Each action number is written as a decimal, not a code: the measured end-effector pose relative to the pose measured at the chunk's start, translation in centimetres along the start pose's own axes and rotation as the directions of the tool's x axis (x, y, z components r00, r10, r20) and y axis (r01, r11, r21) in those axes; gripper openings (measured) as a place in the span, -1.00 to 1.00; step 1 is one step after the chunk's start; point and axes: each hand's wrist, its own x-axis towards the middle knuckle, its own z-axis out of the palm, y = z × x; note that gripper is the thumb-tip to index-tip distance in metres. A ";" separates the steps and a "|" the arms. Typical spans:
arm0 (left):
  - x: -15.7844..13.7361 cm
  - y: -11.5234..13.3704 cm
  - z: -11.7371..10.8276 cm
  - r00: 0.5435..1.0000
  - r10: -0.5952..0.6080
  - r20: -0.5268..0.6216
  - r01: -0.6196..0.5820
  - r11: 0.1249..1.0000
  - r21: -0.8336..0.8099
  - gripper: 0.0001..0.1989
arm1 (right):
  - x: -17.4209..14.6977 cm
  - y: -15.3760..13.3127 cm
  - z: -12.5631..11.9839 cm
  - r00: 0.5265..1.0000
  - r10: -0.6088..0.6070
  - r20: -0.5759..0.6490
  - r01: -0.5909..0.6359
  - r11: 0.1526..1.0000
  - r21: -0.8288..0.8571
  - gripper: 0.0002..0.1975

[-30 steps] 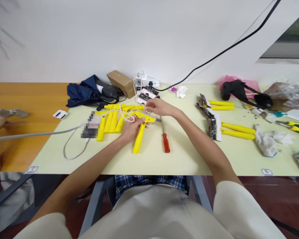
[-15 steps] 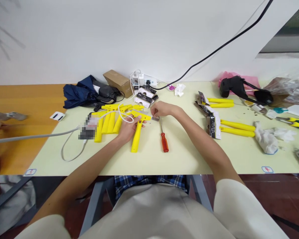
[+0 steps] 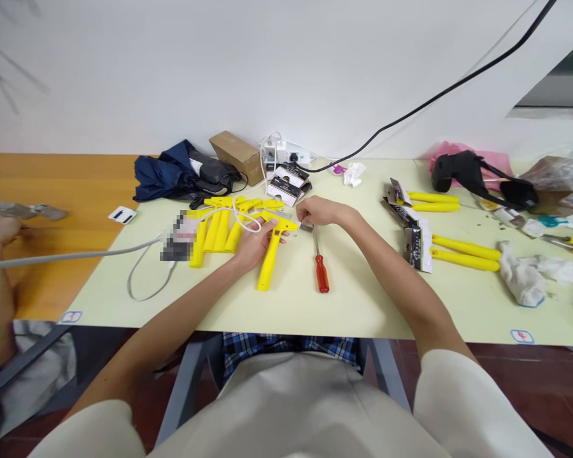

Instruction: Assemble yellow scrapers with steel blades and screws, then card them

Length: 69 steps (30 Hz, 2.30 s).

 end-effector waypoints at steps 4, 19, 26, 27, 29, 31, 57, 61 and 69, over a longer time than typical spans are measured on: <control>0.0 -0.1 -0.1 1.000 0.004 0.008 -0.004 1.000 -0.003 -0.57 | 0.0 0.0 0.4 1.000 0.016 -0.011 -0.016 0.999 -0.046 -0.81; -2.9 2.1 -0.6 0.998 -0.053 -0.039 0.051 0.998 -0.049 -0.51 | 1.3 -3.9 3.1 0.935 -0.237 -0.262 0.228 0.971 -0.067 -0.52; -7.2 2.6 -3.0 0.983 -0.083 -0.164 0.077 0.996 -0.045 -0.53 | 3.9 -6.5 6.0 0.905 -0.258 -0.339 0.287 0.957 0.037 -0.54; -7.6 2.4 -3.2 0.979 -0.100 -0.175 0.091 0.994 -0.054 -0.53 | 3.9 -7.1 5.8 0.900 -0.229 -0.372 0.279 0.956 0.088 -0.58; -8.2 2.2 -3.4 0.976 -0.123 -0.182 0.114 0.992 -0.061 -0.50 | 3.8 -8.3 5.2 0.885 -0.160 -0.437 0.280 0.933 0.226 -0.60; -8.4 2.1 -3.5 0.977 -0.130 -0.169 0.127 0.992 -0.028 -0.48 | 3.6 -9.5 4.4 0.862 -0.094 -0.498 0.292 0.895 0.338 -0.59; -11.0 8.2 -6.7 0.941 0.335 -0.043 -0.026 0.199 0.980 -0.74 | -0.5 -14.2 5.3 0.591 -0.230 -0.774 0.286 0.956 -0.065 -0.72; -10.4 10.3 -13.8 0.819 0.564 0.100 -0.073 -0.071 0.995 -0.67 | -6.5 -16.5 12.2 0.734 -0.447 -0.512 0.404 0.893 -0.200 -0.67; -10.2 6.8 -15.6 0.857 0.459 0.233 -0.257 -0.012 0.966 -0.50 | -8.3 -17.4 17.9 0.865 -0.354 -0.355 0.319 0.935 -0.154 -0.57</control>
